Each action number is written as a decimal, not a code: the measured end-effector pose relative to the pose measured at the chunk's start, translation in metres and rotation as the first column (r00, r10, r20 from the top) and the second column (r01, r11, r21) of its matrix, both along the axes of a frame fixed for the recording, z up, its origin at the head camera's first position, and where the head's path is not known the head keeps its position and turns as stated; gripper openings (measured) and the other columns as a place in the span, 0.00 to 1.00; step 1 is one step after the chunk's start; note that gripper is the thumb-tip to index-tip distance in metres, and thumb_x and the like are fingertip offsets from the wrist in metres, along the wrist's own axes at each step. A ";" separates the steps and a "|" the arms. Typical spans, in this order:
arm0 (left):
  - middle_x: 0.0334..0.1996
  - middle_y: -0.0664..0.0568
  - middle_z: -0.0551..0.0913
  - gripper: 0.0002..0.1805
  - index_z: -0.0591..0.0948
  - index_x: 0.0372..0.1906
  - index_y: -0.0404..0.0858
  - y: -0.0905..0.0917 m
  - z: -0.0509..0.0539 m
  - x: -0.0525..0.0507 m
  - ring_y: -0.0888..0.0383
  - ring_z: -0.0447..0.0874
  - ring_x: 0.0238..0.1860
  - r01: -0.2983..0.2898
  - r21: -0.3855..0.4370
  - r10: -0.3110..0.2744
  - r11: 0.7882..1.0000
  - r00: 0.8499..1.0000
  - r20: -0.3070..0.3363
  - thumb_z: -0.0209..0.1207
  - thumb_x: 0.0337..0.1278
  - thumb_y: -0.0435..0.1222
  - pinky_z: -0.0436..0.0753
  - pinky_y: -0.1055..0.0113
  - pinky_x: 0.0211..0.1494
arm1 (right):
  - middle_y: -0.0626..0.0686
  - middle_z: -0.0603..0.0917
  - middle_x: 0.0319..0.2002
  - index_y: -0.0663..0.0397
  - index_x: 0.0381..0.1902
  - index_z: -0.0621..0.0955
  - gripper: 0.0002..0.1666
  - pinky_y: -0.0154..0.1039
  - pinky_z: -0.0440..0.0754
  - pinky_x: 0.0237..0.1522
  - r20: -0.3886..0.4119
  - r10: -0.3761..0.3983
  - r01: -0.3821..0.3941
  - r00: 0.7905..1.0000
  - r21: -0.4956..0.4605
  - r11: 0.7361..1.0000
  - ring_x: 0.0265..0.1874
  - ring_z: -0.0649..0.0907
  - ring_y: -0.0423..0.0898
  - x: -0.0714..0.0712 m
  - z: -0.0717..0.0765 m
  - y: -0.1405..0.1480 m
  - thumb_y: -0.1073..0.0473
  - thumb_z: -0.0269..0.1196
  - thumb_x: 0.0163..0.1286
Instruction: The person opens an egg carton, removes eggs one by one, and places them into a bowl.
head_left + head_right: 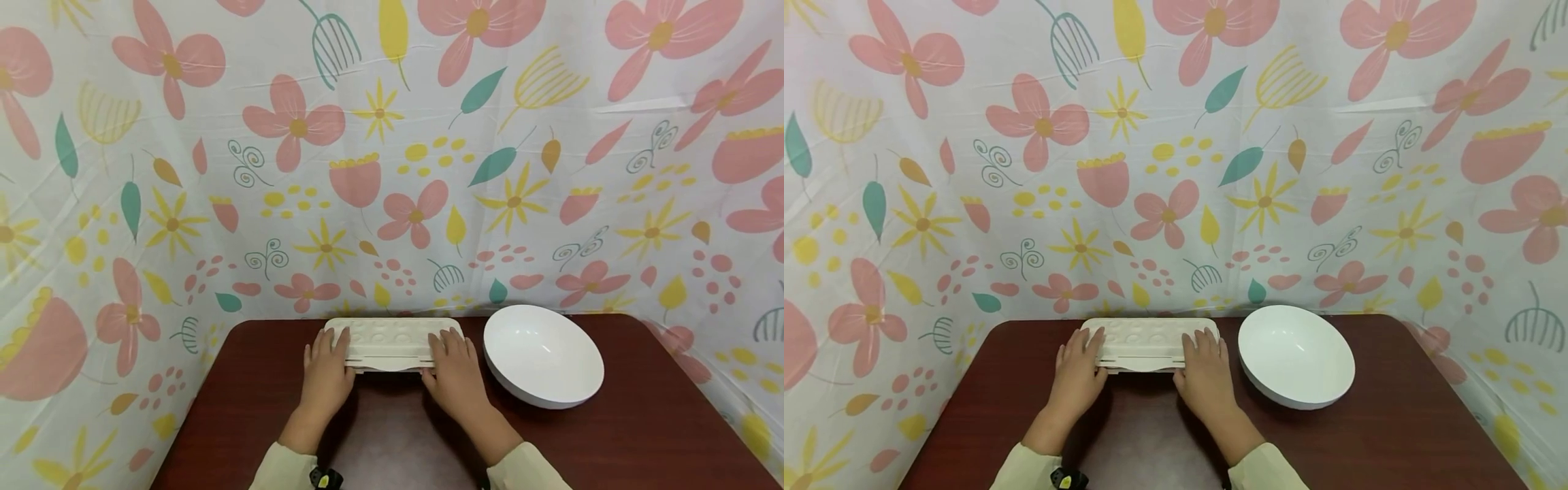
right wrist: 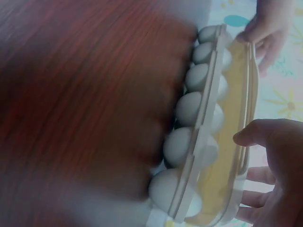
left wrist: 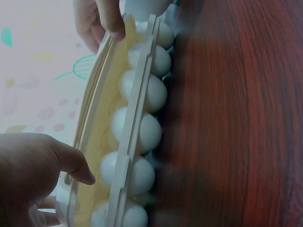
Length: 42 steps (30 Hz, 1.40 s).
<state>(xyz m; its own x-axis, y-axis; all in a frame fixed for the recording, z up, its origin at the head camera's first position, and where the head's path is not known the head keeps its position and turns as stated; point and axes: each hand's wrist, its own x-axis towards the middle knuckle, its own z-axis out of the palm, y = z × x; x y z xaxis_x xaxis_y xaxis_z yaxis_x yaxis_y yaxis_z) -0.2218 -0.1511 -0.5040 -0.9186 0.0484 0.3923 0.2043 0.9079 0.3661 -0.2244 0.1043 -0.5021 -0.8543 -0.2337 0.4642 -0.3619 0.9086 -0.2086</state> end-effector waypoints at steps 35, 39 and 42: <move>0.68 0.33 0.70 0.41 0.60 0.77 0.31 -0.032 -0.022 0.011 0.34 0.68 0.69 -0.073 0.225 0.062 0.972 0.996 0.058 0.62 0.60 0.32 0.76 0.41 0.62 | 0.74 0.72 0.65 0.73 0.74 0.61 0.43 0.60 0.77 0.60 0.190 -0.076 0.127 0.979 -0.271 0.954 0.63 0.77 0.67 0.004 -0.013 0.036 0.54 0.63 0.71; 0.69 0.32 0.69 0.41 0.60 0.78 0.31 -0.032 -0.023 0.012 0.34 0.67 0.70 -0.090 0.221 0.071 0.971 0.993 0.093 0.61 0.61 0.33 0.76 0.41 0.62 | 0.74 0.74 0.64 0.75 0.72 0.64 0.41 0.61 0.75 0.62 0.215 -0.092 0.154 0.972 -0.292 0.944 0.64 0.76 0.67 0.005 -0.010 0.036 0.55 0.62 0.70; 0.68 0.32 0.70 0.40 0.60 0.77 0.31 -0.031 -0.024 0.012 0.34 0.67 0.69 -0.097 0.227 0.076 0.969 0.992 0.100 0.61 0.61 0.33 0.76 0.41 0.61 | 0.74 0.74 0.64 0.75 0.71 0.64 0.40 0.61 0.75 0.62 0.248 -0.092 0.166 0.964 -0.294 0.941 0.64 0.76 0.67 0.006 -0.009 0.037 0.55 0.61 0.71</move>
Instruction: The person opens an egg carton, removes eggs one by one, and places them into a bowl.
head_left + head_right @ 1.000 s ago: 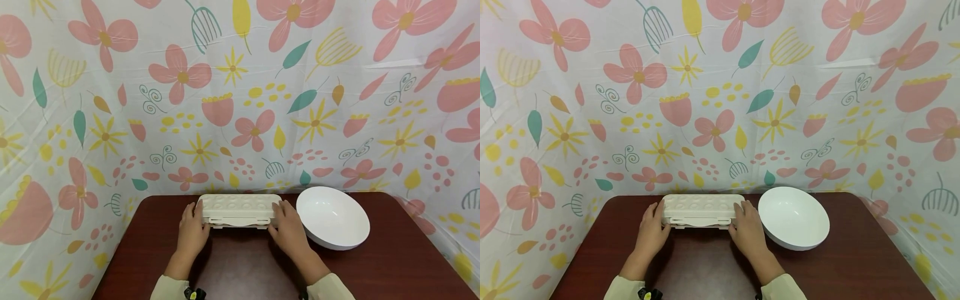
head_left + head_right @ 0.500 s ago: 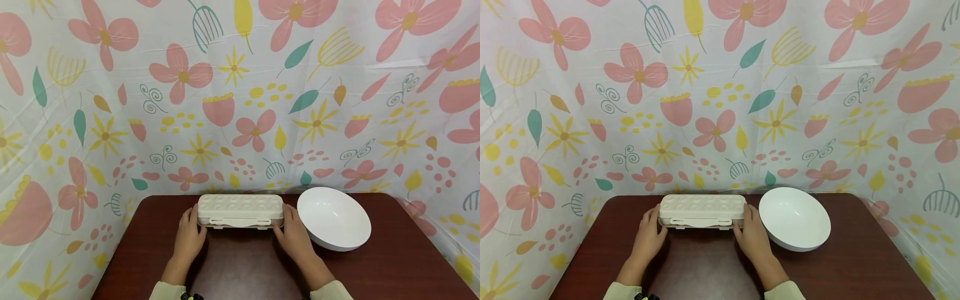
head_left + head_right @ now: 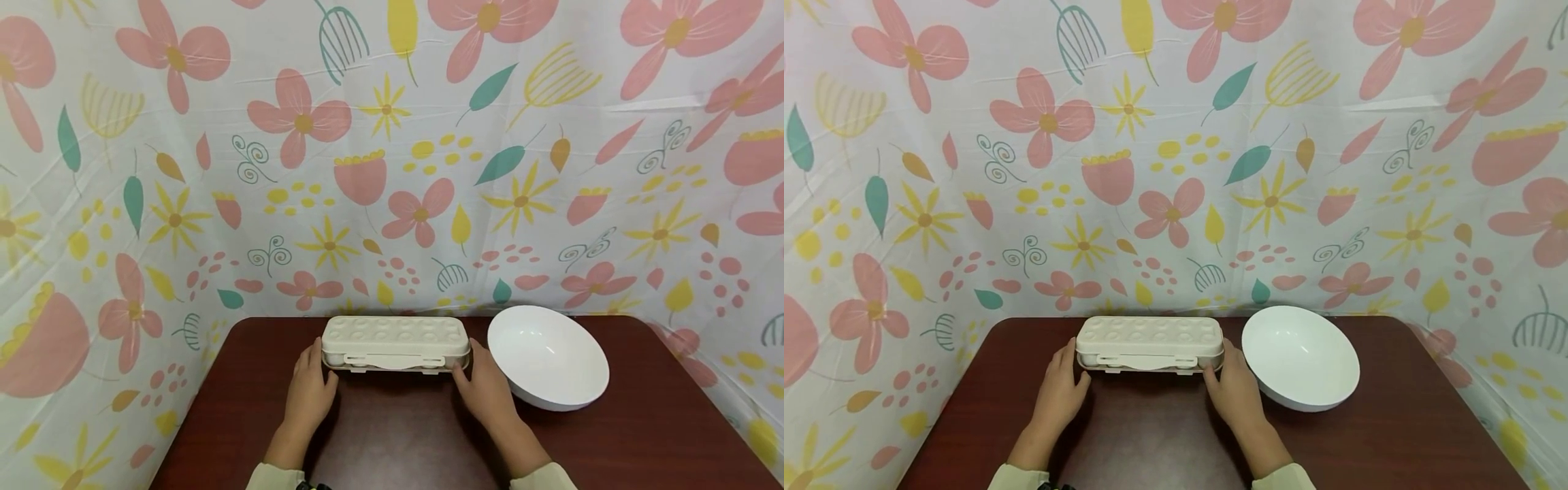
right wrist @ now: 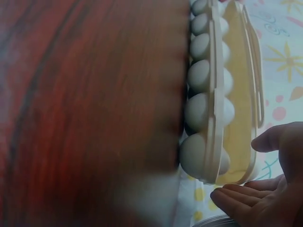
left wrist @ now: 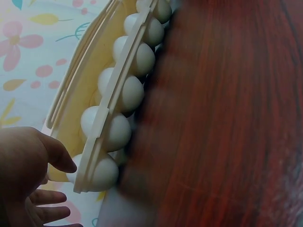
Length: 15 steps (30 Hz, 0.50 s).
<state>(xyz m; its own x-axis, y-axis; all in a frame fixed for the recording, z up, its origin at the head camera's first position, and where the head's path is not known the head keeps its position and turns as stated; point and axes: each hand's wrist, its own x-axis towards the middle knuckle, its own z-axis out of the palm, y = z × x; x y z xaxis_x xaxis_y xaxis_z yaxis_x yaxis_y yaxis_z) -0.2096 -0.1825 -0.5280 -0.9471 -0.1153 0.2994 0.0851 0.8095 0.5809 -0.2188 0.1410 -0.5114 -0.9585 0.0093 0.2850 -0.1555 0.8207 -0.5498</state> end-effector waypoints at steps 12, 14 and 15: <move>0.68 0.32 0.70 0.38 0.62 0.76 0.30 -0.002 -0.003 -0.001 0.35 0.69 0.69 -0.014 0.009 0.014 1.000 1.000 0.026 0.59 0.63 0.34 0.78 0.42 0.59 | 0.73 0.70 0.70 0.73 0.75 0.60 0.42 0.62 0.71 0.66 0.156 -0.014 0.020 0.988 -0.040 0.999 0.69 0.72 0.67 -0.002 -0.001 0.002 0.51 0.57 0.74; 0.68 0.33 0.70 0.38 0.61 0.77 0.31 -0.003 -0.003 -0.001 0.36 0.68 0.69 -0.020 0.012 0.020 1.000 0.999 0.040 0.59 0.64 0.34 0.78 0.42 0.59 | 0.73 0.69 0.70 0.73 0.75 0.60 0.42 0.62 0.71 0.67 0.164 -0.010 0.019 0.986 -0.050 0.999 0.69 0.71 0.67 -0.002 -0.002 0.002 0.51 0.57 0.74; 0.68 0.33 0.70 0.38 0.62 0.77 0.31 -0.003 -0.003 -0.001 0.36 0.69 0.69 -0.019 0.009 0.019 1.000 0.999 0.037 0.59 0.64 0.34 0.78 0.42 0.58 | 0.73 0.69 0.70 0.73 0.75 0.60 0.42 0.62 0.70 0.67 0.166 -0.009 0.018 0.986 -0.056 0.998 0.70 0.71 0.67 -0.002 -0.002 0.002 0.51 0.57 0.74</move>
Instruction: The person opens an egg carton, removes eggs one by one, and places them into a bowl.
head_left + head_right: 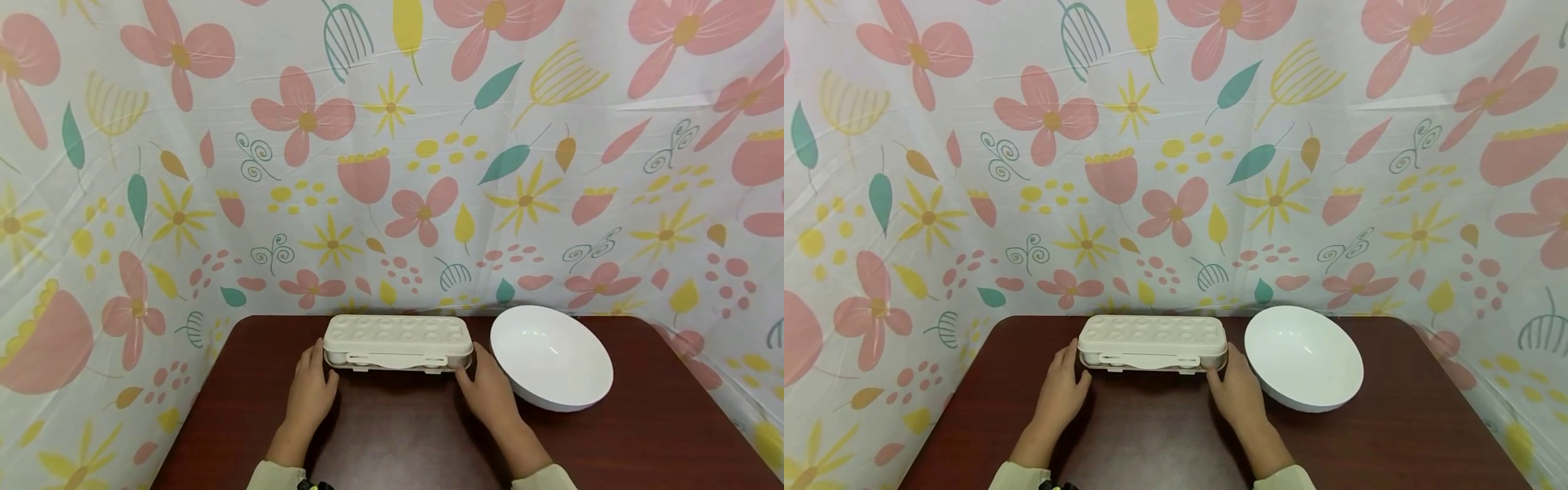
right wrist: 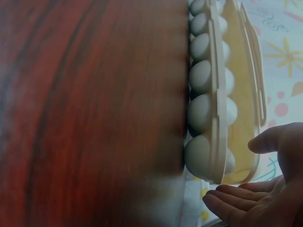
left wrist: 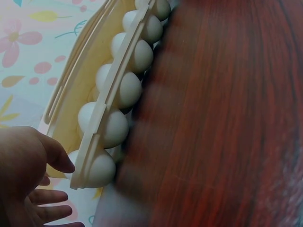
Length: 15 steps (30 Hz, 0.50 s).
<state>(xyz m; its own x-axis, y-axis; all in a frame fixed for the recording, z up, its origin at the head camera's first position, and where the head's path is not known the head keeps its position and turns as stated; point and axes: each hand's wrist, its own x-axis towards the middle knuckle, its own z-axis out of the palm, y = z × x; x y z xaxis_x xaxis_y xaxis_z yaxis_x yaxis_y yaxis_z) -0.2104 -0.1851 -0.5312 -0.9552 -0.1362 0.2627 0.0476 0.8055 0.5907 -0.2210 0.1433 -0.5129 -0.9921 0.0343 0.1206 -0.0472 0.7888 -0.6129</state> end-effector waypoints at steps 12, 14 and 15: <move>0.66 0.31 0.71 0.36 0.63 0.75 0.27 0.000 0.005 -0.002 0.35 0.71 0.67 0.016 0.024 -0.015 1.000 0.999 -0.032 0.58 0.64 0.33 0.77 0.41 0.60 | 0.70 0.68 0.72 0.71 0.75 0.61 0.39 0.61 0.66 0.71 0.008 0.039 -0.037 0.999 -0.116 0.993 0.72 0.68 0.64 -0.005 0.004 0.003 0.54 0.57 0.75; 0.67 0.31 0.71 0.36 0.62 0.75 0.27 0.000 0.004 -0.003 0.35 0.71 0.67 0.027 0.042 -0.026 0.999 0.999 -0.032 0.58 0.64 0.33 0.77 0.41 0.61 | 0.70 0.68 0.72 0.71 0.75 0.61 0.39 0.61 0.66 0.71 0.015 0.038 -0.036 0.999 -0.126 0.991 0.72 0.69 0.64 -0.005 0.004 0.003 0.54 0.56 0.75; 0.67 0.31 0.71 0.36 0.62 0.75 0.27 -0.001 0.004 -0.004 0.35 0.71 0.67 0.032 0.053 -0.030 0.998 0.999 -0.030 0.58 0.65 0.33 0.76 0.41 0.62 | 0.70 0.68 0.72 0.70 0.75 0.61 0.39 0.61 0.67 0.71 0.018 0.038 -0.036 0.999 -0.131 0.991 0.72 0.69 0.64 -0.006 0.003 0.004 0.54 0.56 0.75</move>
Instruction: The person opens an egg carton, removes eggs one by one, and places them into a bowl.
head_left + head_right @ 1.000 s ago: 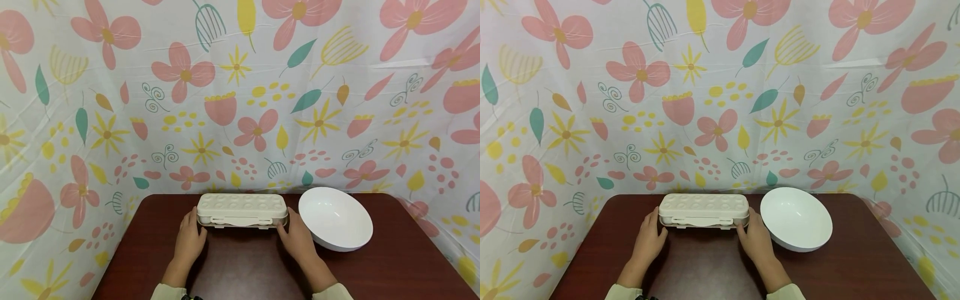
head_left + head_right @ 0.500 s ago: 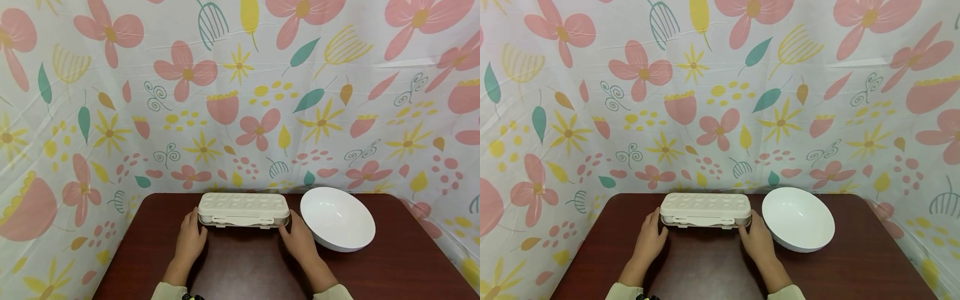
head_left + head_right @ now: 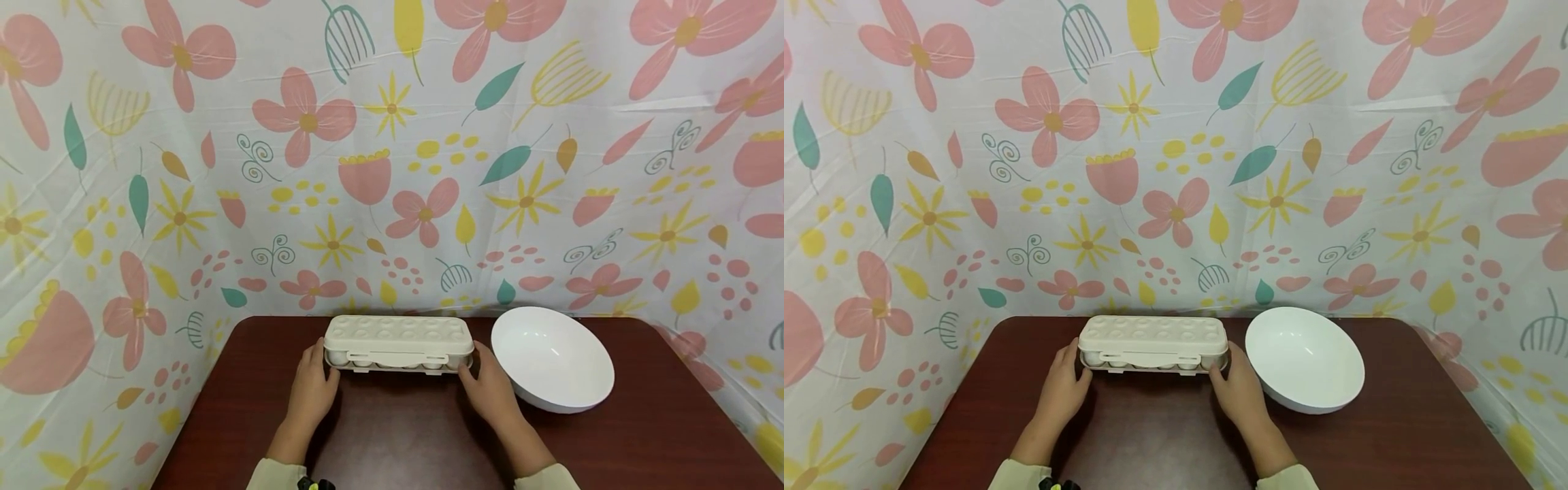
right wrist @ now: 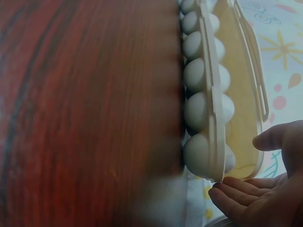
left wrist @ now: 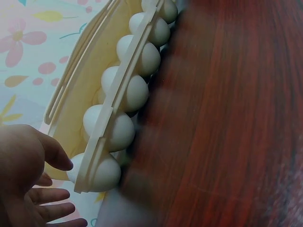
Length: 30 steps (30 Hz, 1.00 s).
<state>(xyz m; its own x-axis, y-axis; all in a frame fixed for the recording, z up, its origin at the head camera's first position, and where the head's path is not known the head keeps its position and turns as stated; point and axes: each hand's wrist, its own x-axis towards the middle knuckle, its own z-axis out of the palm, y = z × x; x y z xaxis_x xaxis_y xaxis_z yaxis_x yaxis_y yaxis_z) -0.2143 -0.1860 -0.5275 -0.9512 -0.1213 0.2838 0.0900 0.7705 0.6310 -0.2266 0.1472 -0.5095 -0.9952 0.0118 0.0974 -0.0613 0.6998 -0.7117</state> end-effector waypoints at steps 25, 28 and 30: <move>0.70 0.40 0.72 0.31 0.67 0.75 0.39 -0.006 0.002 -0.011 0.39 0.69 0.71 -0.026 0.298 0.018 0.954 0.999 0.029 0.44 0.78 0.51 0.69 0.39 0.69 | 0.66 0.73 0.69 0.64 0.76 0.60 0.36 0.57 0.72 0.68 0.022 -0.036 0.039 0.999 -0.216 0.976 0.69 0.74 0.61 -0.004 0.001 -0.004 0.53 0.54 0.78; 0.70 0.41 0.73 0.28 0.67 0.75 0.40 -0.006 0.004 -0.010 0.40 0.70 0.71 -0.021 0.306 0.012 0.952 0.999 0.030 0.44 0.79 0.47 0.70 0.40 0.69 | 0.65 0.74 0.69 0.63 0.76 0.61 0.35 0.57 0.72 0.67 0.006 -0.039 0.039 0.999 -0.216 0.976 0.68 0.75 0.60 -0.005 0.001 -0.005 0.55 0.54 0.78; 0.69 0.41 0.73 0.26 0.67 0.75 0.41 -0.006 0.005 -0.010 0.41 0.70 0.71 -0.016 0.309 0.007 0.951 1.000 0.029 0.43 0.79 0.43 0.71 0.41 0.69 | 0.65 0.75 0.68 0.63 0.76 0.62 0.34 0.57 0.72 0.67 -0.010 -0.041 0.038 0.999 -0.221 0.975 0.68 0.75 0.61 -0.007 0.001 -0.005 0.56 0.54 0.77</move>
